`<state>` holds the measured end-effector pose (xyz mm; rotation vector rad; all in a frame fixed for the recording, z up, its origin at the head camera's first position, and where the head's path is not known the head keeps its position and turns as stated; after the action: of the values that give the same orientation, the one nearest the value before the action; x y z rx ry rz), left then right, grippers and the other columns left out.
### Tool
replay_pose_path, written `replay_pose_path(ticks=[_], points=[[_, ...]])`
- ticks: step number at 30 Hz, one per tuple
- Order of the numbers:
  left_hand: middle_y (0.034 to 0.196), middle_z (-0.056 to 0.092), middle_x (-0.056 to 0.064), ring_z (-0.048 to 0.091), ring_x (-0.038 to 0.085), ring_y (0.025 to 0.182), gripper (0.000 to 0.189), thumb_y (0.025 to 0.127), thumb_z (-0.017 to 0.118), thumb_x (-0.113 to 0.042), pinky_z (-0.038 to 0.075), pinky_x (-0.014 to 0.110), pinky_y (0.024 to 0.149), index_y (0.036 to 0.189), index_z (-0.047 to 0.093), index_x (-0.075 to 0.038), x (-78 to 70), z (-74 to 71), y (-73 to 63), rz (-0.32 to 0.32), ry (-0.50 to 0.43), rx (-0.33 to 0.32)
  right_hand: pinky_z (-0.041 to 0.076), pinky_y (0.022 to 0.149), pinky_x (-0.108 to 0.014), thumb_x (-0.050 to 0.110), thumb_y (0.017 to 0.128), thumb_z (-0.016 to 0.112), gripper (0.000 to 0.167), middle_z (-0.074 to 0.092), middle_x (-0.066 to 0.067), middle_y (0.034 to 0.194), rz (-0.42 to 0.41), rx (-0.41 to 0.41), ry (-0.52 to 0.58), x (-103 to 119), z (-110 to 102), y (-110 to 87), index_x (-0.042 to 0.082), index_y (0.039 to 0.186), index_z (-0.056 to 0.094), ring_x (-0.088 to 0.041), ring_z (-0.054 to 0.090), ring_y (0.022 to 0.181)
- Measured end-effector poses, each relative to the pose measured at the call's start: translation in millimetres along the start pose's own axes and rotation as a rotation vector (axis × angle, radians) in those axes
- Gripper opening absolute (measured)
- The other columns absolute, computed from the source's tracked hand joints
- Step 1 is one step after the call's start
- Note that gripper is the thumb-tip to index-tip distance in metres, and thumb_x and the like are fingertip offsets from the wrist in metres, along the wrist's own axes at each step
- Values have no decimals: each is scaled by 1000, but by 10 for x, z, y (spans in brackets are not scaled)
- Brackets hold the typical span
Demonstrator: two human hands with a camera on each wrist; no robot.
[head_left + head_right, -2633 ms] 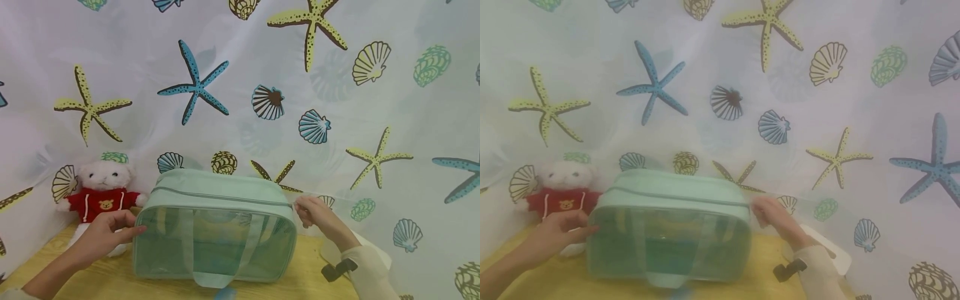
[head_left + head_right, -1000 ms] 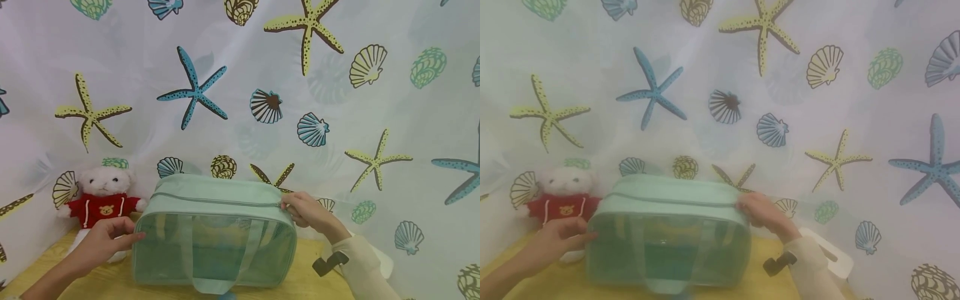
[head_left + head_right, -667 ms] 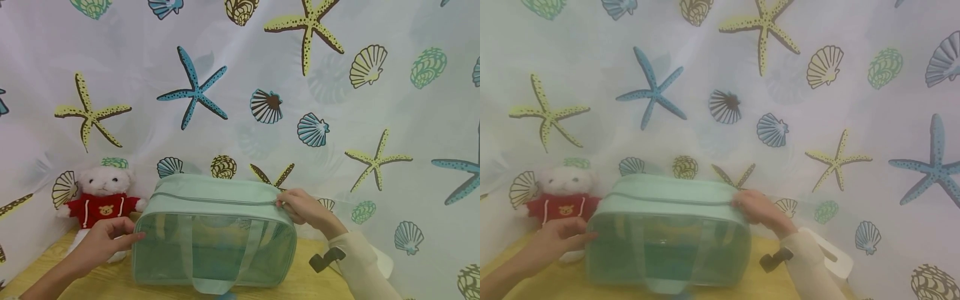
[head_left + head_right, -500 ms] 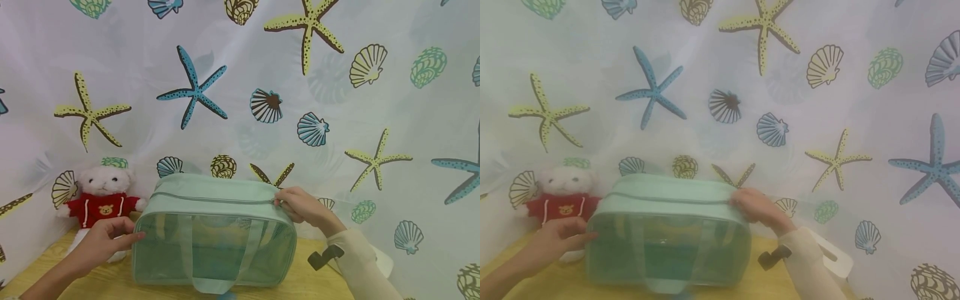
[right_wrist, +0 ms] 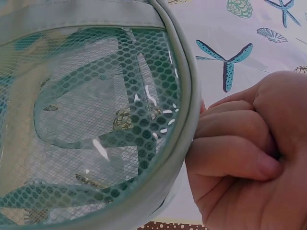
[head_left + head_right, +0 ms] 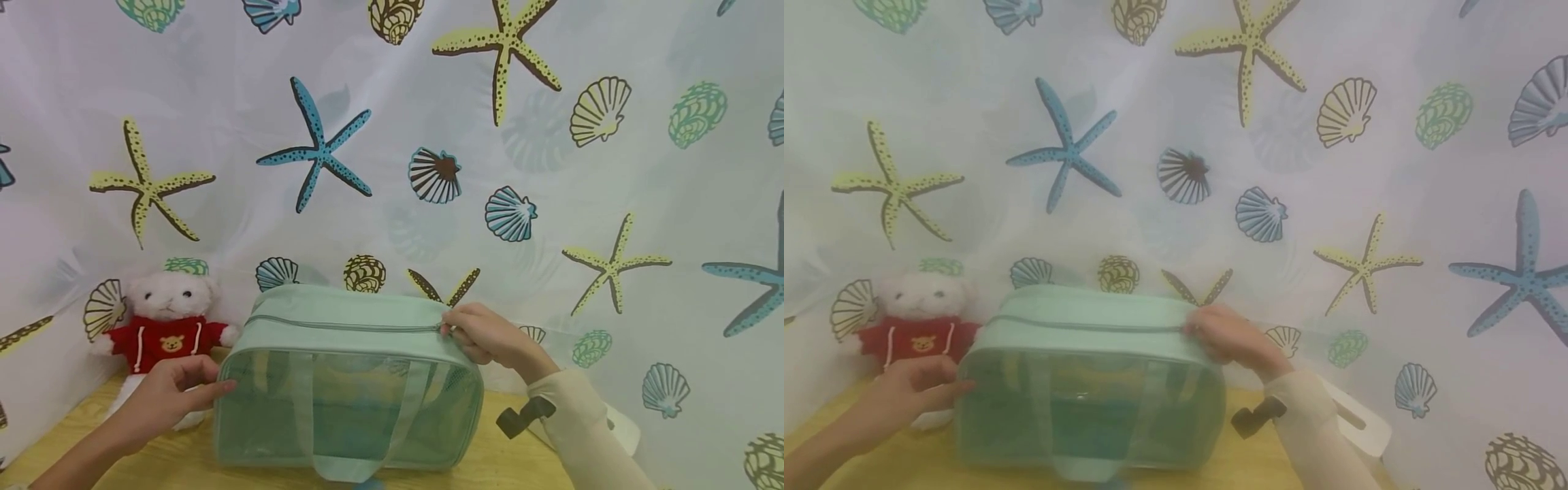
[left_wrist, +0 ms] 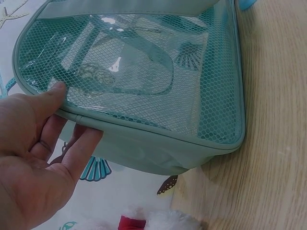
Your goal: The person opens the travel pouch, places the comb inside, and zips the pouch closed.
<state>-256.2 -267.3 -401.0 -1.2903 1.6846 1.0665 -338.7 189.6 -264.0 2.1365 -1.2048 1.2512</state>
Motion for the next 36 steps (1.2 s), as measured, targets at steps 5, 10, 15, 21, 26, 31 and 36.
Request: replay_pose_path(ticks=[5,10,15,21,26,31,36], points=[[91,67,-4,69,11,88,27,98,71,-24,63,27,80,106,65,1,-3,6,17,3,-2,2,18,40,-26,29,111,36,38,25,9,48,7,1,-17,26,3,26,1,101,59,-7,14,38],[91,67,-5,69,11,88,25,98,71,-22,63,26,80,106,65,1,19,25,13,4,-18,11,18,40,-25,28,111,36,37,24,9,48,13,5,-36,36,22,29,1,101,59,-8,14,38],[90,67,-5,69,12,88,25,98,71,-22,62,26,80,105,65,2,11,0,6,5,-19,5,18,41,-25,30,111,36,37,24,8,49,29,6,-41,95,56,66,3,101,61,-8,15,39],[91,68,-4,70,13,89,26,98,71,-23,63,27,80,105,65,1,20,-20,7,16,-16,-1,18,41,-26,30,112,35,38,24,7,48,49,15,-52,201,93,137,4,99,61,-9,15,39],[91,69,-4,69,11,88,25,97,72,-24,62,27,79,104,65,-1,58,-18,-1,10,22,-30,17,41,-27,30,111,36,38,24,8,47,34,13,-67,254,143,182,5,99,63,-9,15,39],[89,66,-4,68,9,86,27,97,72,-25,62,28,78,103,64,1,26,13,13,34,50,-28,17,41,-27,29,112,37,39,24,8,47,40,11,-67,243,176,194,4,100,64,-9,15,38],[89,66,-4,68,9,85,25,97,72,-23,63,29,78,103,65,1,0,5,-12,46,34,-27,20,40,-27,30,112,38,39,25,8,46,18,16,-83,281,208,234,4,104,67,-9,16,38]])
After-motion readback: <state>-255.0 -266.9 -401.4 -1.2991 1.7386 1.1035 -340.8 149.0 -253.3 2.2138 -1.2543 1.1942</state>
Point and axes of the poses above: each hand's wrist, its own y-axis towards the middle knuckle, its own z-axis out of the palm, x = y × z, the point moved 1 cm from there along y, towards the middle knuckle
